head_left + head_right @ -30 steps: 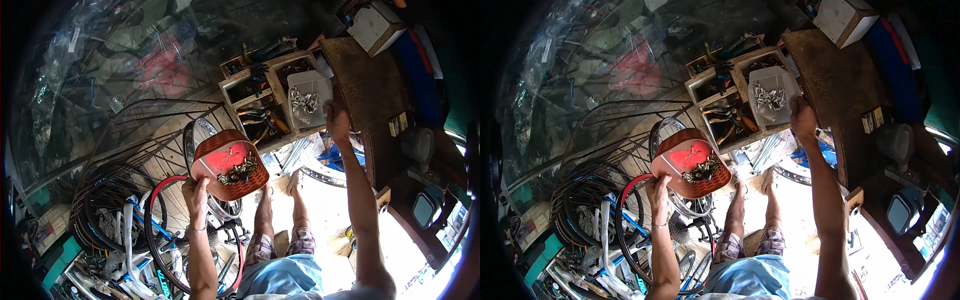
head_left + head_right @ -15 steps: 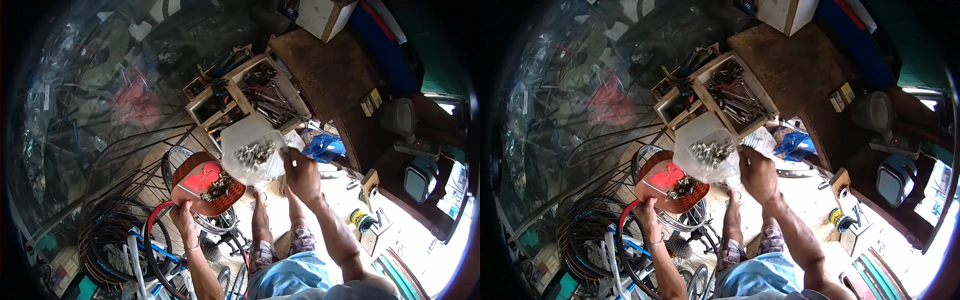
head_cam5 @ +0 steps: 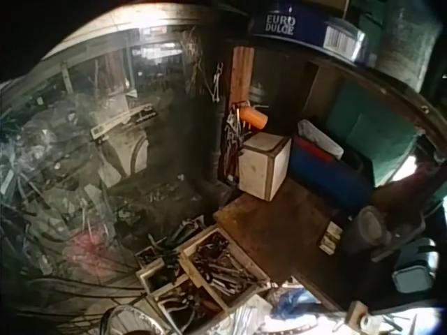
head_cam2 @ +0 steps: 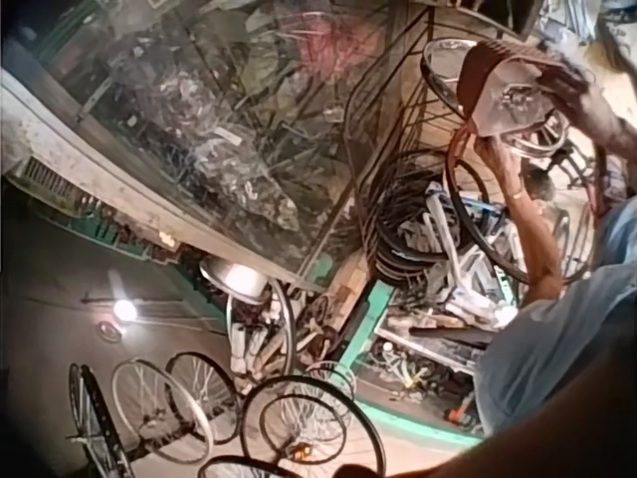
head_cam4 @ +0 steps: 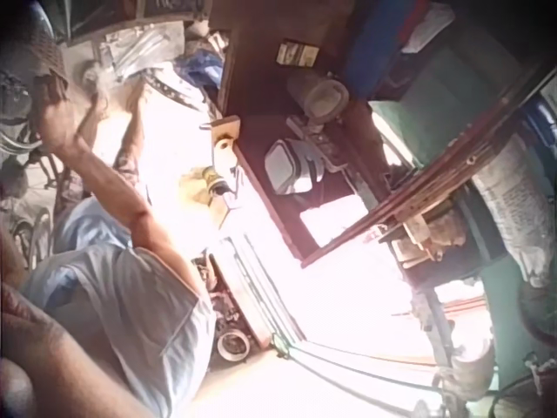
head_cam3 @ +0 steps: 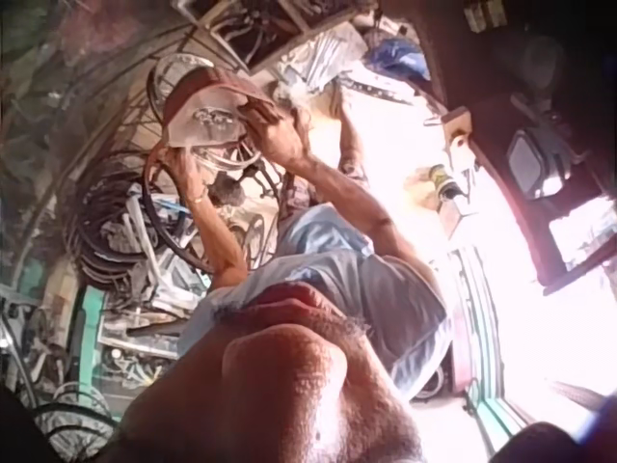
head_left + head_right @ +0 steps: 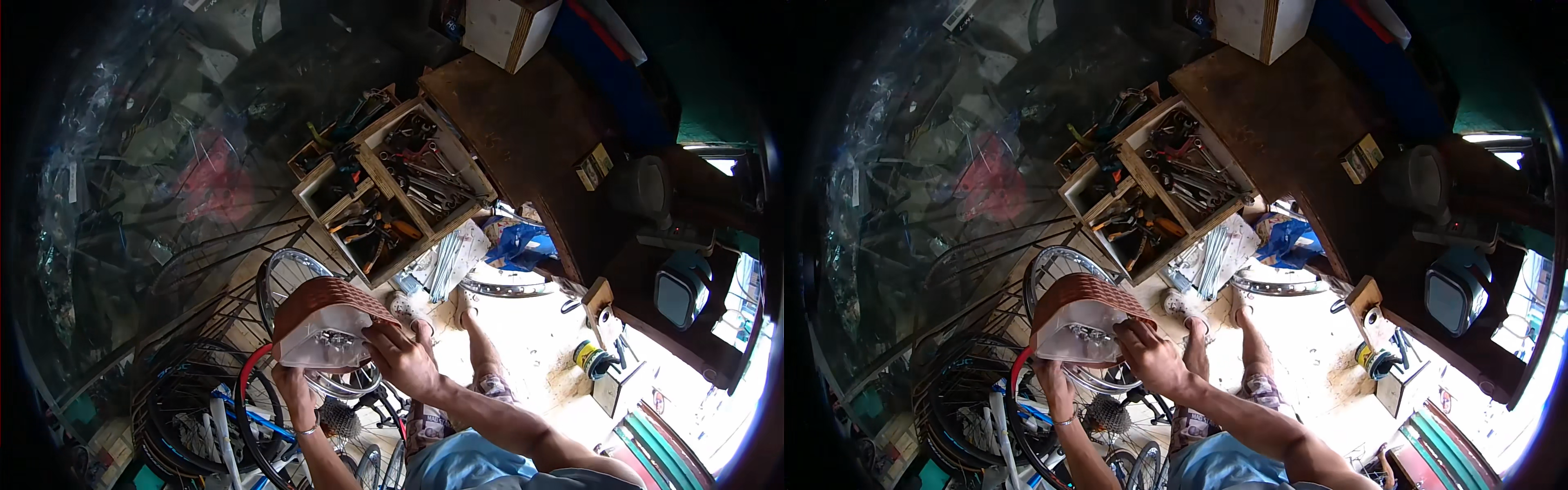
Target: The recorder is threading and installing spokes into a bicycle wheel rim.
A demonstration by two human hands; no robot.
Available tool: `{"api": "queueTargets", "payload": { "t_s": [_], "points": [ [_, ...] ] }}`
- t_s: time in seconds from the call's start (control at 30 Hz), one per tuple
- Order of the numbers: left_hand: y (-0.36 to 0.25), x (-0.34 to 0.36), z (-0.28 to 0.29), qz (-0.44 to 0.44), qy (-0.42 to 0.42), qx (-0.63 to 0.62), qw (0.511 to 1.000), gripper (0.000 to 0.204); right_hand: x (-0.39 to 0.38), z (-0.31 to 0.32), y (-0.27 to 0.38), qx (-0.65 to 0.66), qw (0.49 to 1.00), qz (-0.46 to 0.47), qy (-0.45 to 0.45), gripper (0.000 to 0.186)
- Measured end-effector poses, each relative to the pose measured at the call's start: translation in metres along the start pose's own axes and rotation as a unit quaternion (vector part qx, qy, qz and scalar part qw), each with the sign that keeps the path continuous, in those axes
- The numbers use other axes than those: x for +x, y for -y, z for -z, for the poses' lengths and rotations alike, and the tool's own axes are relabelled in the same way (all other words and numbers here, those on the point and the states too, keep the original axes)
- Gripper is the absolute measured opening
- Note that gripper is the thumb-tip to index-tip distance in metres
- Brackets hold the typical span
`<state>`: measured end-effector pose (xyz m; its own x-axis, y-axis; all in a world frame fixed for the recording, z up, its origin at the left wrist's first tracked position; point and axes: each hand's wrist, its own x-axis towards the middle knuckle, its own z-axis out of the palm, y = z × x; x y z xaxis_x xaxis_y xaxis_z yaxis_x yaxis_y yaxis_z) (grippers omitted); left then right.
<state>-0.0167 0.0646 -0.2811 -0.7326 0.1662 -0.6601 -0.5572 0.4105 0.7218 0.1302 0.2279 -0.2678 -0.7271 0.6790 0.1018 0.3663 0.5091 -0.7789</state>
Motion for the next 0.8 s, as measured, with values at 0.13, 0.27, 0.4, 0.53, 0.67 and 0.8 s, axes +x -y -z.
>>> {"api": "queueTargets", "payload": {
  "t_s": [0.13, 0.27, 0.4, 0.53, 0.67, 0.8],
  "points": [
    [-0.011, -0.002, -0.013, -0.006, 0.023, 0.002, 1.0, 0.037, 0.001, -0.001, -0.021, 0.065, 0.997, 0.006, 0.028, 0.015],
    [-0.004, 0.003, 0.006, -0.011, 0.002, -0.022, 1.0, 0.038, 0.022, 0.022, -0.053, 0.127, 0.987, -0.087, 0.049, 0.011],
    [0.01, 0.01, 0.014, 0.01, -0.02, -0.019, 1.0, 0.039, 0.061, 0.052, -0.151, -0.067, 0.987, -0.133, -0.053, 0.014],
    [-0.001, 0.002, 0.004, -0.022, -0.032, -0.08, 0.996, 0.038, 0.106, 0.037, -0.214, -0.272, 0.961, -0.044, -0.017, 0.032],
    [0.002, 0.002, 0.009, 0.007, -0.086, -0.078, 0.993, 0.041, 0.147, -0.012, -0.256, -0.443, 0.888, -0.068, 0.104, 0.042],
    [0.011, 0.006, 0.021, 0.003, -0.112, -0.077, 0.991, 0.044, 0.145, -0.048, -0.288, -0.552, 0.823, -0.047, 0.124, 0.043]
  ]
}}
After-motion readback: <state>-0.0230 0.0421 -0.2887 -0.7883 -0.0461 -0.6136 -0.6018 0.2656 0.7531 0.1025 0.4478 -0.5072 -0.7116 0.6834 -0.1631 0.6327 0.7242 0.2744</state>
